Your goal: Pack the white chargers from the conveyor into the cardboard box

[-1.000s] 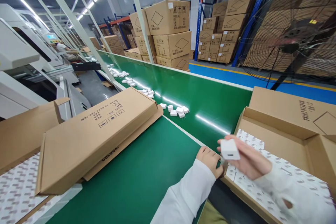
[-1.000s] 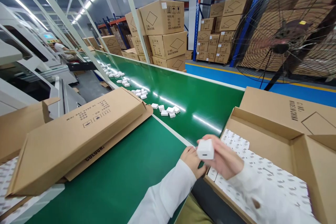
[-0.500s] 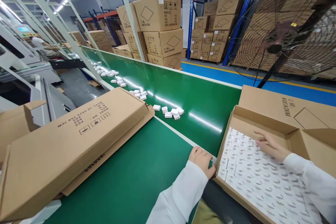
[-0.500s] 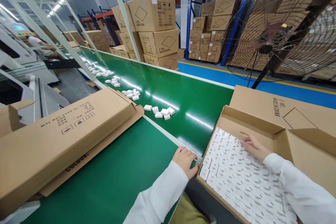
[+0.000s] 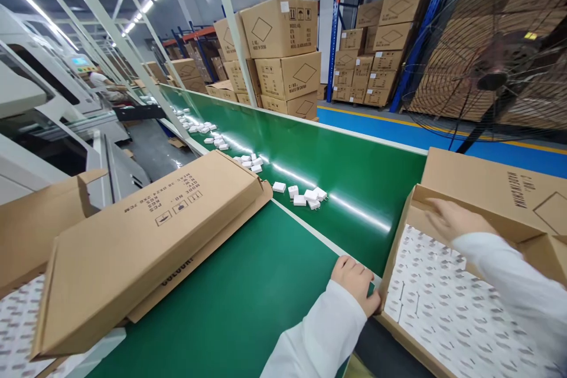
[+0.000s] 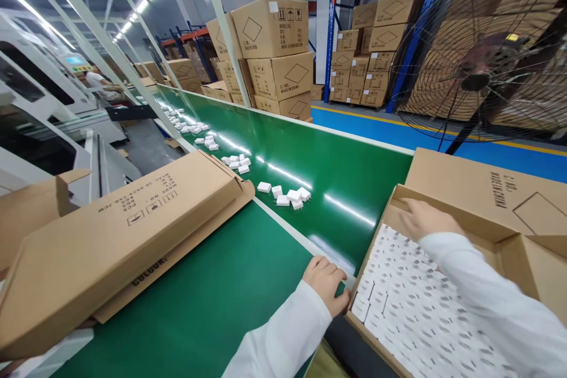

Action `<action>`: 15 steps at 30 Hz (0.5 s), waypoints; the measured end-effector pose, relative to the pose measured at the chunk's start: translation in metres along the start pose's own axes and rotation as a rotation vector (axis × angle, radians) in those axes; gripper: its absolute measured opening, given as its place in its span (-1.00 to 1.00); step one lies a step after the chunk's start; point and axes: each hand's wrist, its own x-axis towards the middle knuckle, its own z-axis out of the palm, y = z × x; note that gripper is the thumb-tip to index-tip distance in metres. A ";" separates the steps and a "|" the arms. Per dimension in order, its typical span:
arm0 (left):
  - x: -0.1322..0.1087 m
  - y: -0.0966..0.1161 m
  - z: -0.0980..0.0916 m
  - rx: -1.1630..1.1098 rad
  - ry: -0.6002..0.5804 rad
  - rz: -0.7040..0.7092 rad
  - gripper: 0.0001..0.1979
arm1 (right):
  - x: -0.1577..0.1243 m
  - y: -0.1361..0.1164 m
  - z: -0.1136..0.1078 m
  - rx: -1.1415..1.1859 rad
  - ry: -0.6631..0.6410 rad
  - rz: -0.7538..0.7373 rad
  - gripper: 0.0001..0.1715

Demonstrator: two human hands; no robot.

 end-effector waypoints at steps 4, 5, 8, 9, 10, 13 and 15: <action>-0.001 -0.002 0.004 0.012 -0.008 0.009 -0.81 | 0.031 -0.114 0.022 -0.030 -0.028 -0.338 -0.53; -0.001 -0.003 0.006 0.015 -0.010 0.014 -0.81 | 0.037 -0.141 0.033 -0.030 -0.022 -0.389 -0.53; -0.002 -0.004 0.010 0.020 0.000 0.028 -0.79 | 0.055 -0.202 0.065 -0.023 -0.033 -0.499 -0.49; -0.002 -0.004 0.012 0.021 0.002 0.036 -0.78 | 0.062 -0.214 0.074 -0.024 -0.042 -0.525 -0.49; -0.001 -0.005 0.013 0.024 0.003 0.042 -0.77 | 0.069 -0.222 0.082 -0.027 -0.053 -0.546 -0.51; -0.001 -0.008 0.016 0.029 -0.001 0.067 -0.73 | 0.090 -0.228 0.099 -0.049 -0.068 -0.558 -0.60; 0.000 -0.009 0.016 0.022 0.003 0.089 -0.73 | 0.103 -0.222 0.106 -0.066 -0.059 -0.522 -0.62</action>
